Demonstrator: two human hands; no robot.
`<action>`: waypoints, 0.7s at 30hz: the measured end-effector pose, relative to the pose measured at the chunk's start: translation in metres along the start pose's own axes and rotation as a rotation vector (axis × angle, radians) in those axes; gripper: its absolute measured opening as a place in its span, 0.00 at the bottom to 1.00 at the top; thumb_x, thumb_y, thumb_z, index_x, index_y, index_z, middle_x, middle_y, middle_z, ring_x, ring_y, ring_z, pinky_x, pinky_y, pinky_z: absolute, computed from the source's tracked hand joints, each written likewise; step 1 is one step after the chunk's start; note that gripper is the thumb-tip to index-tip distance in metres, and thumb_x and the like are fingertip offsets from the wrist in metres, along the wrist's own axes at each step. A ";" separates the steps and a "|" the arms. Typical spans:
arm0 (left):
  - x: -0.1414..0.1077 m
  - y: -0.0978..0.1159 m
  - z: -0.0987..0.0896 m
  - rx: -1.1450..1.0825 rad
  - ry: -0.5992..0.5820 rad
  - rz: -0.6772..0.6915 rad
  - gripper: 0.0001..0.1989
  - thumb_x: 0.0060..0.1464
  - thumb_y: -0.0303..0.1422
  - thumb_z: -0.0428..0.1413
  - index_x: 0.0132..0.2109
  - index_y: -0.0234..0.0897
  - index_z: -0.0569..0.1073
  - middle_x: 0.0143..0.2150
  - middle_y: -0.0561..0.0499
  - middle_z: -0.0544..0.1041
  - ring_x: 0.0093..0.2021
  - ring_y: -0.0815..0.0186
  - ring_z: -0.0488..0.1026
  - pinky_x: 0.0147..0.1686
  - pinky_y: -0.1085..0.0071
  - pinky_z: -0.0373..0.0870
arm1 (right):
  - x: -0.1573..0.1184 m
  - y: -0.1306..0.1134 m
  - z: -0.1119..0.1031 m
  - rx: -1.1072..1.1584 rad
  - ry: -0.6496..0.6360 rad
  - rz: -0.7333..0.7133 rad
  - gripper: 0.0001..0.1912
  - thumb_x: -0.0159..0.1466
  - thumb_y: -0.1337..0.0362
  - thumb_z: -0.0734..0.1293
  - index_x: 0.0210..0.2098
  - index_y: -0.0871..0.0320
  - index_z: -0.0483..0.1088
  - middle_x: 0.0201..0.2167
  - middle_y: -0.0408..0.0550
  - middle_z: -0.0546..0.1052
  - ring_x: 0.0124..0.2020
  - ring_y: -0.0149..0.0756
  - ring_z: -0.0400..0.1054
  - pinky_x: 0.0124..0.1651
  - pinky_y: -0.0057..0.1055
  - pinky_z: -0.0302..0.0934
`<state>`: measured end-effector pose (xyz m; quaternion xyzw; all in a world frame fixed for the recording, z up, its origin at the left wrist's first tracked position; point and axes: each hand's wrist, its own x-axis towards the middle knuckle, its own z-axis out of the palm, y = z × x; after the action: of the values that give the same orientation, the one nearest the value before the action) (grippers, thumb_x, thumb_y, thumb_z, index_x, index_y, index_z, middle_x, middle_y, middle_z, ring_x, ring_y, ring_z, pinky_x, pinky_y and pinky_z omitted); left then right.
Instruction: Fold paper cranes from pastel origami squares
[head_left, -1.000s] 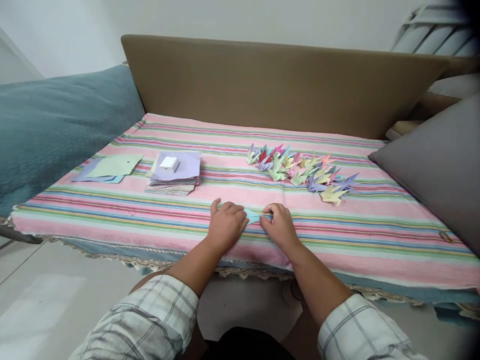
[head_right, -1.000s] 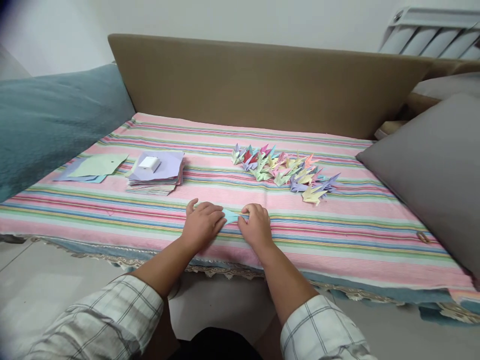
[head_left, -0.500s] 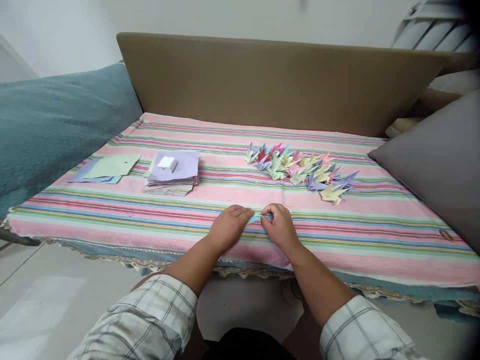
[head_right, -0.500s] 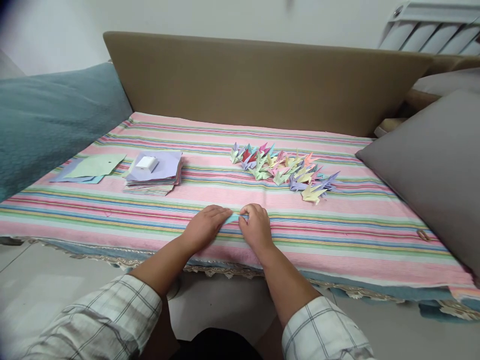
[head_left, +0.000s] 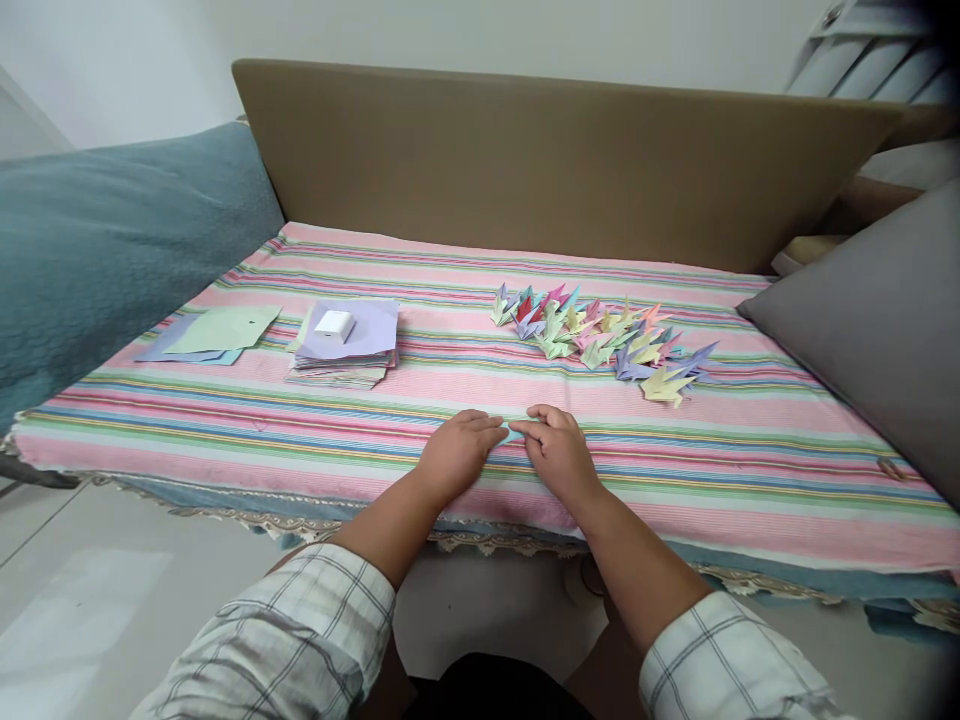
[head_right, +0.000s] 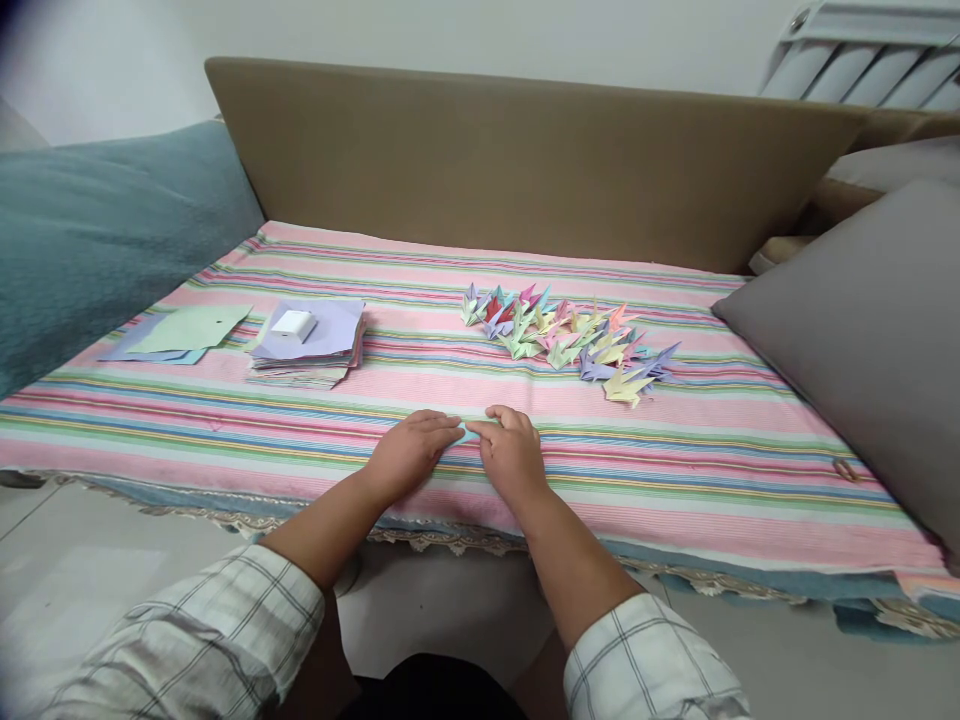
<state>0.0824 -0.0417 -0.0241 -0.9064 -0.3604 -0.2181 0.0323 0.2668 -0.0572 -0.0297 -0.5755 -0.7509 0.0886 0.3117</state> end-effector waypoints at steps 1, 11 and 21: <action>0.000 0.000 0.000 0.001 -0.001 -0.001 0.13 0.56 0.26 0.53 0.48 0.39 0.74 0.50 0.50 0.76 0.47 0.62 0.72 0.50 0.64 0.68 | -0.001 0.000 -0.001 -0.035 -0.004 -0.024 0.19 0.59 0.73 0.60 0.41 0.48 0.76 0.46 0.49 0.70 0.48 0.42 0.61 0.50 0.40 0.59; -0.001 -0.002 0.001 0.006 -0.010 -0.008 0.13 0.55 0.25 0.54 0.48 0.38 0.74 0.50 0.50 0.76 0.48 0.61 0.73 0.50 0.64 0.69 | -0.010 0.014 -0.013 -0.272 0.000 -0.215 0.17 0.61 0.72 0.60 0.45 0.53 0.75 0.49 0.50 0.72 0.48 0.43 0.62 0.51 0.39 0.61; 0.001 0.000 0.000 -0.047 -0.034 -0.004 0.13 0.57 0.27 0.52 0.49 0.37 0.73 0.48 0.49 0.76 0.48 0.62 0.72 0.52 0.64 0.66 | -0.019 -0.013 -0.012 -0.236 -0.067 -0.417 0.25 0.64 0.67 0.54 0.61 0.63 0.56 0.60 0.52 0.63 0.63 0.42 0.51 0.64 0.47 0.44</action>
<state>0.0831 -0.0411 -0.0241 -0.9097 -0.3577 -0.2110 0.0045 0.2660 -0.0815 -0.0207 -0.4370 -0.8687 -0.0470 0.2285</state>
